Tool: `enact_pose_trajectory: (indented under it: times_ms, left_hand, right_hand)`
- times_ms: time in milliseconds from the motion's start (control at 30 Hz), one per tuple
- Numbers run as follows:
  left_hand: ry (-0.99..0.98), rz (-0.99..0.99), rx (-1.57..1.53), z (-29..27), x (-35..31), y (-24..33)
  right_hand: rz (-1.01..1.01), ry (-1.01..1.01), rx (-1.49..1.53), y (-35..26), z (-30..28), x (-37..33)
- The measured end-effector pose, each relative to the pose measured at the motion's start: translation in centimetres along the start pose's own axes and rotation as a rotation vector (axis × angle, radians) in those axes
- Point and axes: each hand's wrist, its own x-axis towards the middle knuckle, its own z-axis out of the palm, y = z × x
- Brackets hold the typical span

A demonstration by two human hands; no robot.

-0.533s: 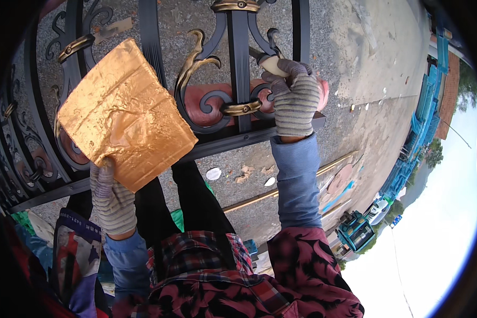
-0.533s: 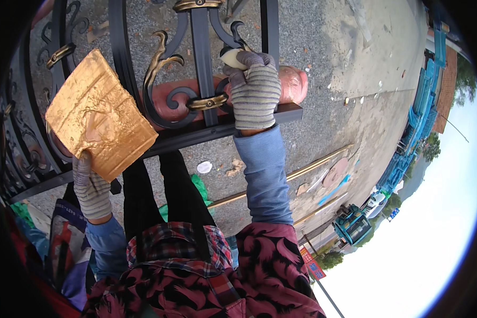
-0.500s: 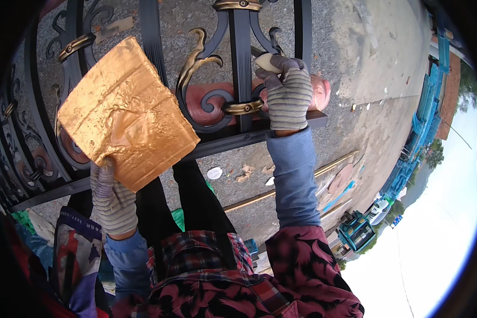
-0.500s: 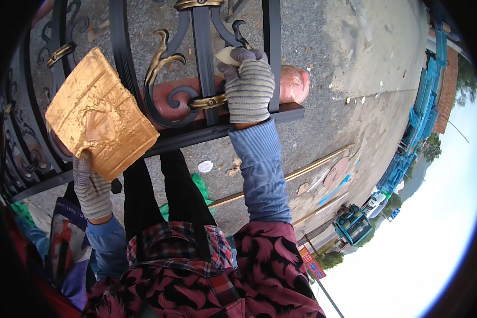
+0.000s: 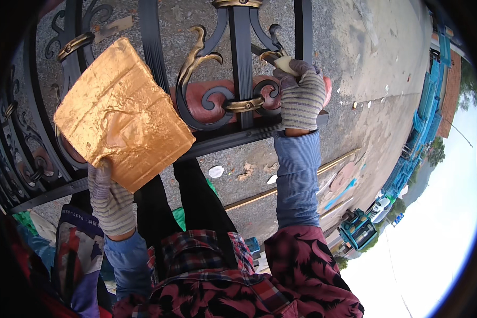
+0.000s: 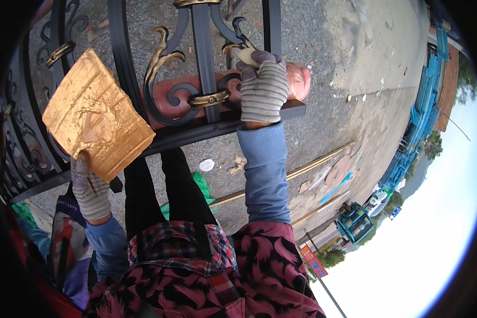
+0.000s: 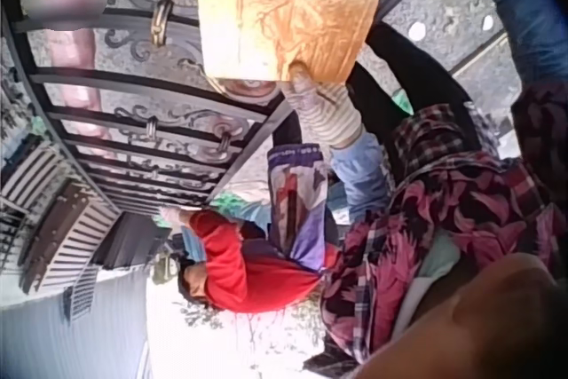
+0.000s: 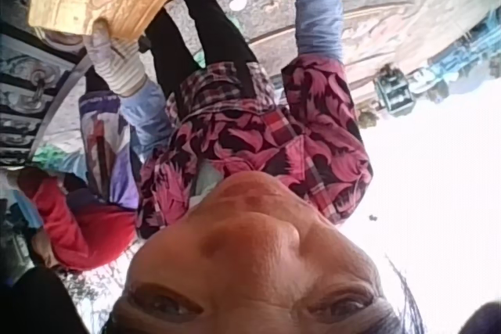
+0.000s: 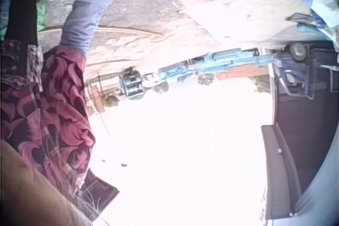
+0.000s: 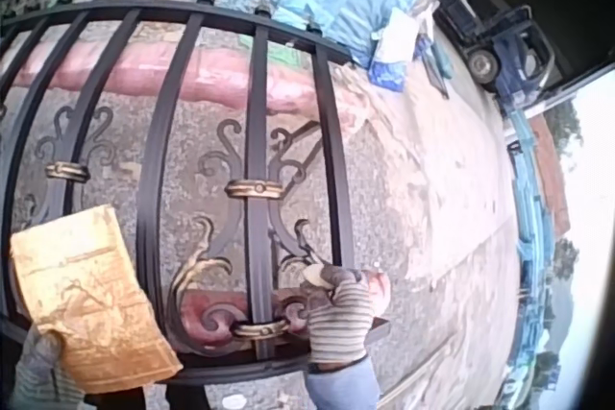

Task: The person applies gold paint to the ornate scrollwork of a black metal gate using a small brush. They hold a gold paint container in the left hand and repeatedly brush the decorative elements while another person works nearby.

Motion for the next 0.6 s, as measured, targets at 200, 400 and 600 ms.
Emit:
enact_pose_trajectory:
  times_ms: [200, 400, 600]
  left_hand:
    - [-0.033, -0.003, -0.008, -0.1, 0.1, -0.1]
    - [-0.020, 0.020, 0.003, 0.6, -0.5, -0.3]
    - [-0.059, 0.009, -0.001, 0.5, -0.4, -0.3]
  right_hand:
    - [-0.128, -0.057, -0.020, -1.5, 0.1, -0.3]
    - [0.104, -0.126, -0.129, -0.1, -0.7, 0.5]
    - [-0.235, -0.111, 0.078, -1.0, -2.3, 4.7]
